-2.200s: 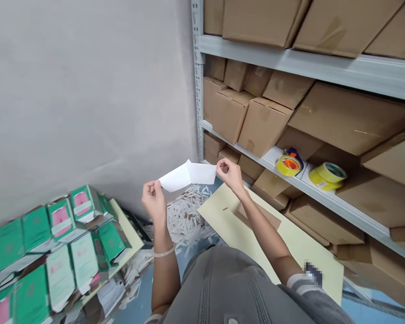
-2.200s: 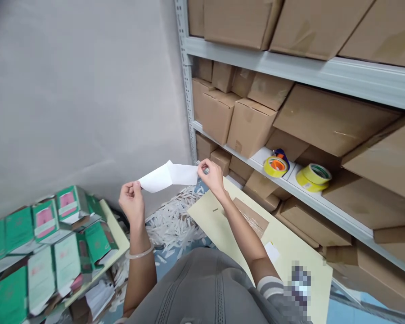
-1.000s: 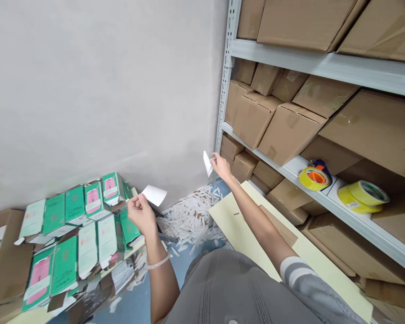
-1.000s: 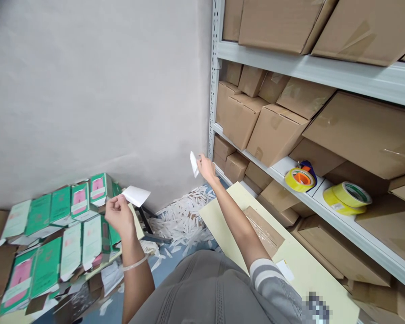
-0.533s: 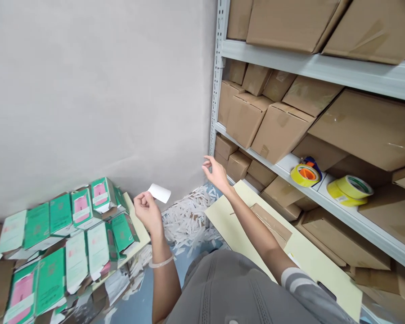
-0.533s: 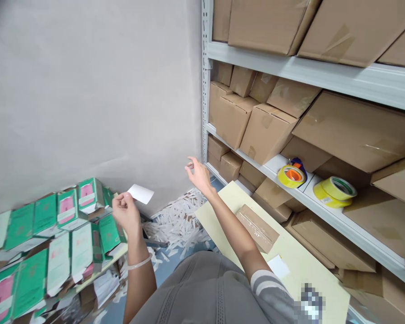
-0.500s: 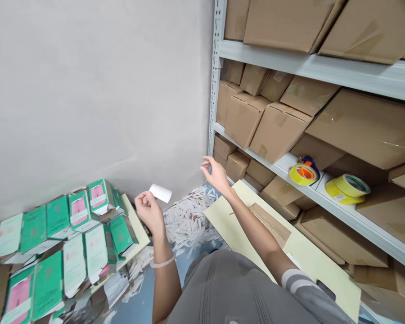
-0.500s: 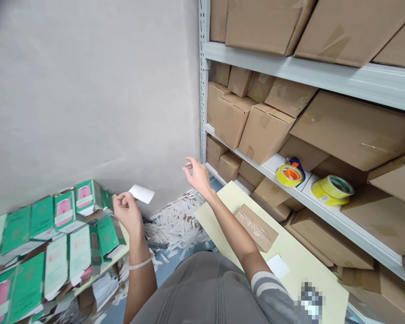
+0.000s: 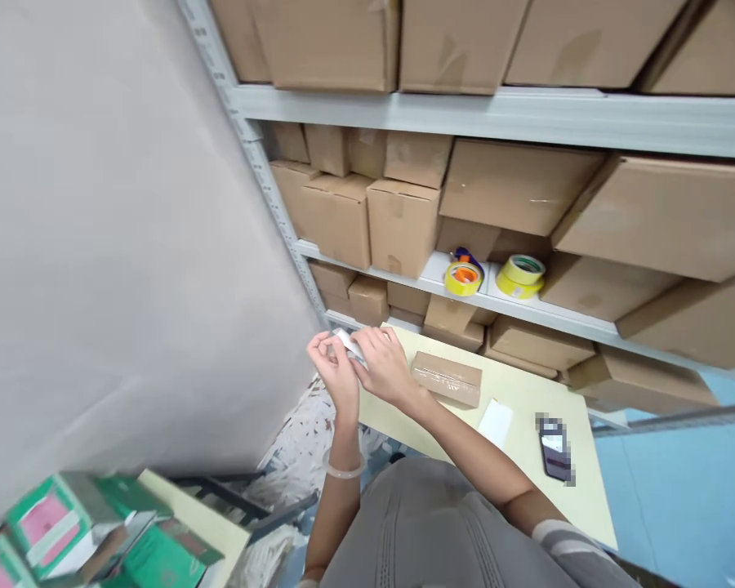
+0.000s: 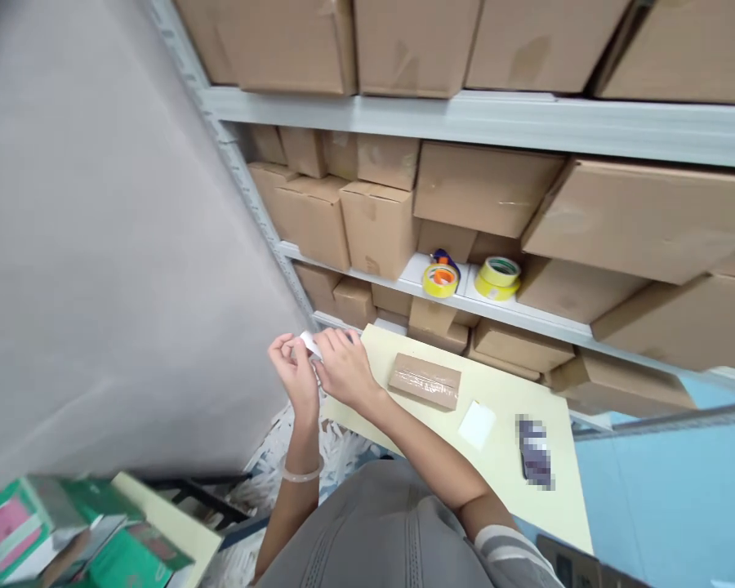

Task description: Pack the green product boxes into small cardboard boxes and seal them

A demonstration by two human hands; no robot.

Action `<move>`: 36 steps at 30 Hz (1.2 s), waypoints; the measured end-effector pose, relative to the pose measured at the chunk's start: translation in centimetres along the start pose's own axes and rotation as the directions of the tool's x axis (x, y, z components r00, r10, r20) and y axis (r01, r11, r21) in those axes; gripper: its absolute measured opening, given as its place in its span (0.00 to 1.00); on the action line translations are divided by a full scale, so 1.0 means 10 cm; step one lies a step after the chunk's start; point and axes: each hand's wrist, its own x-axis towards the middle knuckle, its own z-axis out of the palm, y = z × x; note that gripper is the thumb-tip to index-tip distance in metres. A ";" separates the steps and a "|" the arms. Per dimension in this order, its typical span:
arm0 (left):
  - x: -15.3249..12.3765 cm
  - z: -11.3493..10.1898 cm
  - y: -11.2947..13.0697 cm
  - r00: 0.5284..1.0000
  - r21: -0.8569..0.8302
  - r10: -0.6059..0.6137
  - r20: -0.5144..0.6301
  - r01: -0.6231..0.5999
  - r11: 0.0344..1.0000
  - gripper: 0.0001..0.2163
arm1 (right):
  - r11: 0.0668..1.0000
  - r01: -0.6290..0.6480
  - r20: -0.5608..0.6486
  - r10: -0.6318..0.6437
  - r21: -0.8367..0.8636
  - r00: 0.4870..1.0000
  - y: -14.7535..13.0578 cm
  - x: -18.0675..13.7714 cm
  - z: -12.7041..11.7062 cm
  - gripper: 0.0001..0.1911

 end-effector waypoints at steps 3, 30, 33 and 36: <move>-0.13 0.32 -0.02 0.987 -0.052 -0.024 0.160 0.032 0.998 0.09 | 0.983 -0.177 -0.127 0.169 -0.052 0.977 0.23 -0.17 -0.11 0.08; -0.93 1.38 -0.37 0.411 0.143 -0.241 0.879 0.257 0.956 0.15 | 0.443 -0.281 -0.447 0.893 0.851 0.055 0.99 -1.47 -1.21 0.17; -0.95 1.42 -0.37 0.421 0.127 -0.251 0.872 0.300 0.945 0.13 | 0.396 -0.246 -0.397 0.916 0.884 0.048 1.03 -1.49 -1.20 0.19; -0.88 1.44 -0.40 0.472 0.095 -0.237 0.849 0.305 0.948 0.13 | 0.384 -0.274 -0.381 0.922 0.882 0.065 1.11 -1.53 -1.15 0.19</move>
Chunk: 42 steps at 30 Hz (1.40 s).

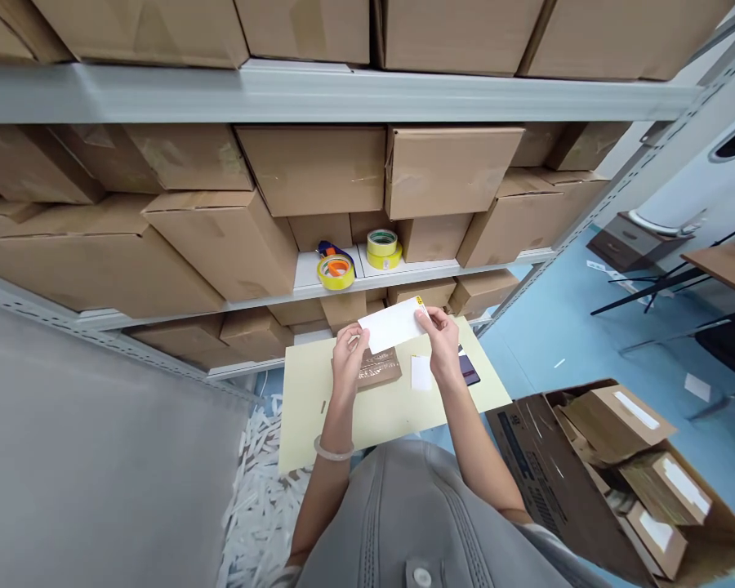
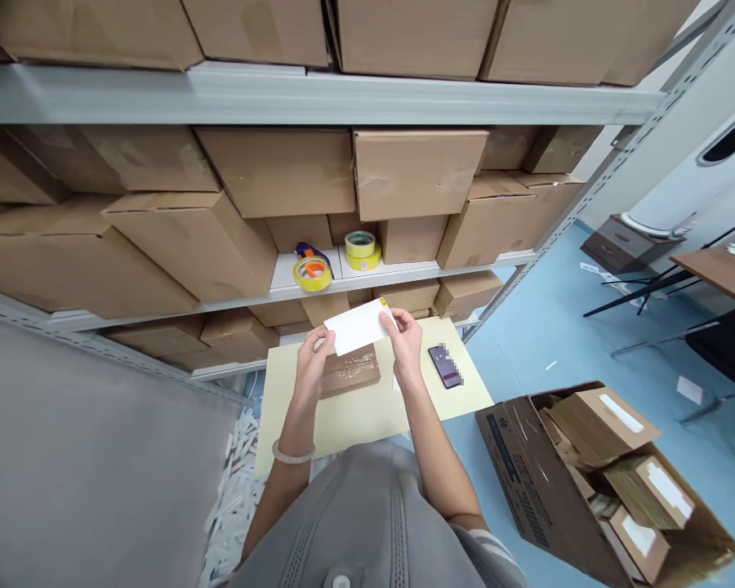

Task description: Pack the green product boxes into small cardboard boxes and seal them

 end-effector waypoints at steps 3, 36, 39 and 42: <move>0.06 -0.12 -0.05 0.998 0.029 0.023 -0.052 -0.022 0.999 0.12 | 0.992 0.036 0.019 -0.034 -0.118 0.999 0.16 0.07 0.00 0.17; 0.17 -0.46 -1.74 0.966 0.879 -0.021 -0.259 0.245 0.409 0.08 | 0.243 0.184 0.237 0.211 -0.952 0.948 2.17 0.21 -0.05 0.08; 0.16 -0.45 -1.74 0.967 0.884 -0.014 -0.254 0.238 0.401 0.08 | 0.225 0.191 0.238 0.209 -0.956 0.948 2.17 0.19 -0.04 0.08; 0.15 -0.43 -1.74 0.967 0.889 -0.015 -0.255 0.240 0.391 0.08 | 0.195 0.190 0.231 0.214 -0.962 0.949 2.17 0.17 -0.02 0.08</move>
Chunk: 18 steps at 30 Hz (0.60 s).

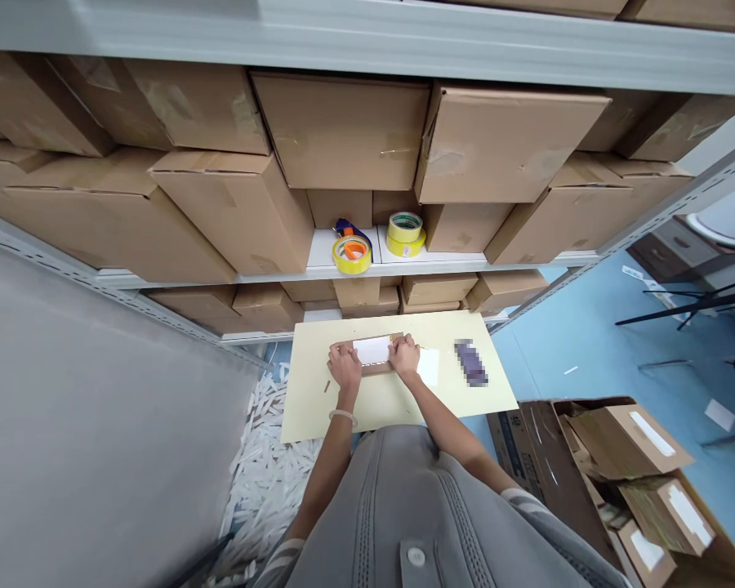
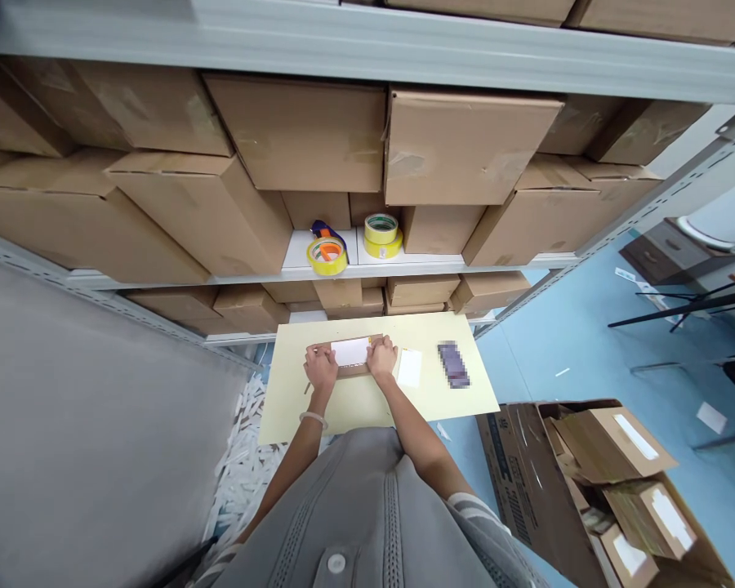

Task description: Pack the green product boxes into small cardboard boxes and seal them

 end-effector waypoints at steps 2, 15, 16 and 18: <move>-0.01 0.01 0.01 1.000 0.008 -0.004 -0.006 0.004 1.000 0.08 | 1.000 -0.005 0.005 0.005 -0.021 1.000 0.00 -0.01 0.00 0.08; -0.08 0.12 -0.02 0.994 0.038 -0.041 -0.102 0.045 0.998 0.13 | 0.997 -0.013 -0.014 0.012 -0.073 1.000 0.06 -0.03 0.05 0.10; -0.08 0.12 -0.03 0.993 0.038 -0.062 -0.105 0.066 0.997 0.14 | 0.997 -0.024 -0.023 0.023 -0.073 0.999 0.07 -0.03 0.04 0.11; -0.07 0.10 -0.04 0.991 0.038 -0.089 -0.101 0.093 0.995 0.16 | 0.997 -0.036 -0.031 0.034 -0.069 0.999 0.10 -0.03 0.01 0.11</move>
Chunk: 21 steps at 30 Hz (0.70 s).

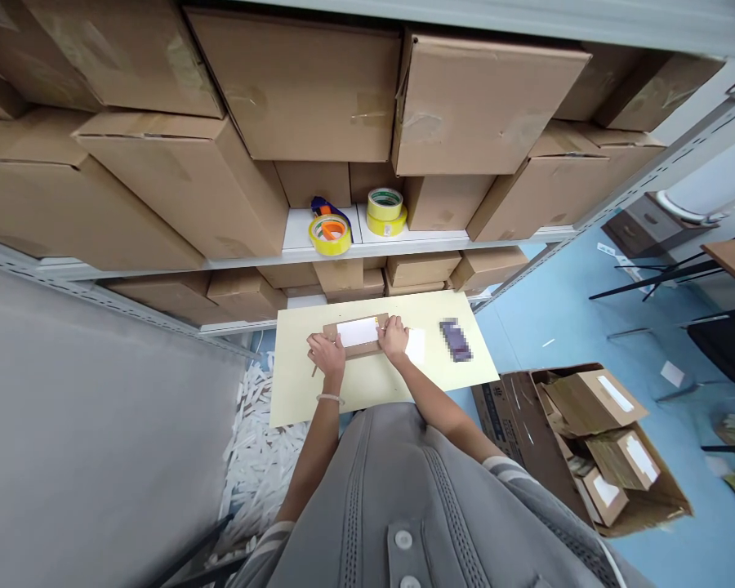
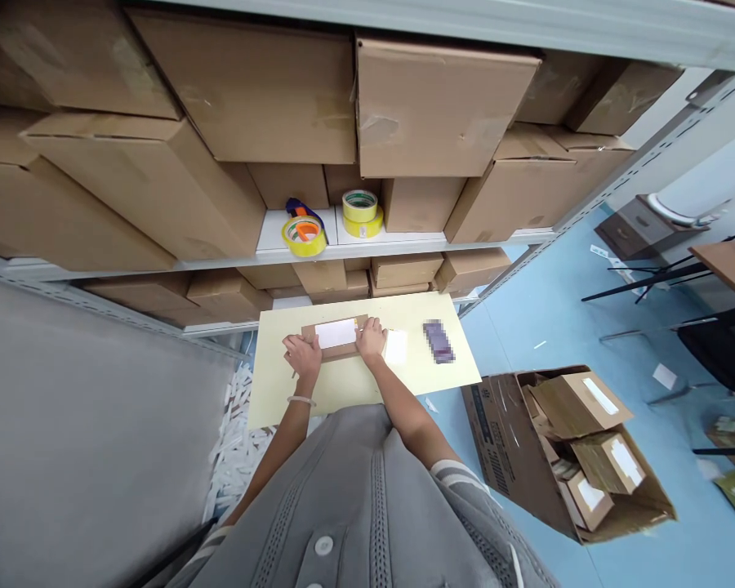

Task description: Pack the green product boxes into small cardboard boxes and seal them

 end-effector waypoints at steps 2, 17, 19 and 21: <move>0.02 -0.02 -0.01 1.000 -0.008 0.001 0.019 -0.001 1.000 0.17 | 1.000 0.014 0.008 -0.014 0.003 1.000 0.02 0.00 -0.04 0.10; -0.18 -0.22 0.14 0.916 -0.254 0.383 0.122 -0.344 0.904 0.14 | 0.898 0.437 0.119 -0.440 0.053 0.890 -0.15 -0.17 -0.13 0.19; -0.15 -0.17 0.10 0.896 -0.112 0.407 0.177 -0.392 0.913 0.17 | 0.912 0.410 0.168 -0.404 -0.004 0.899 -0.12 -0.14 -0.06 0.22; -0.10 -0.14 0.04 0.885 -0.043 0.420 0.203 -0.420 0.906 0.18 | 0.923 0.383 0.190 -0.370 -0.037 0.910 -0.08 -0.09 -0.02 0.25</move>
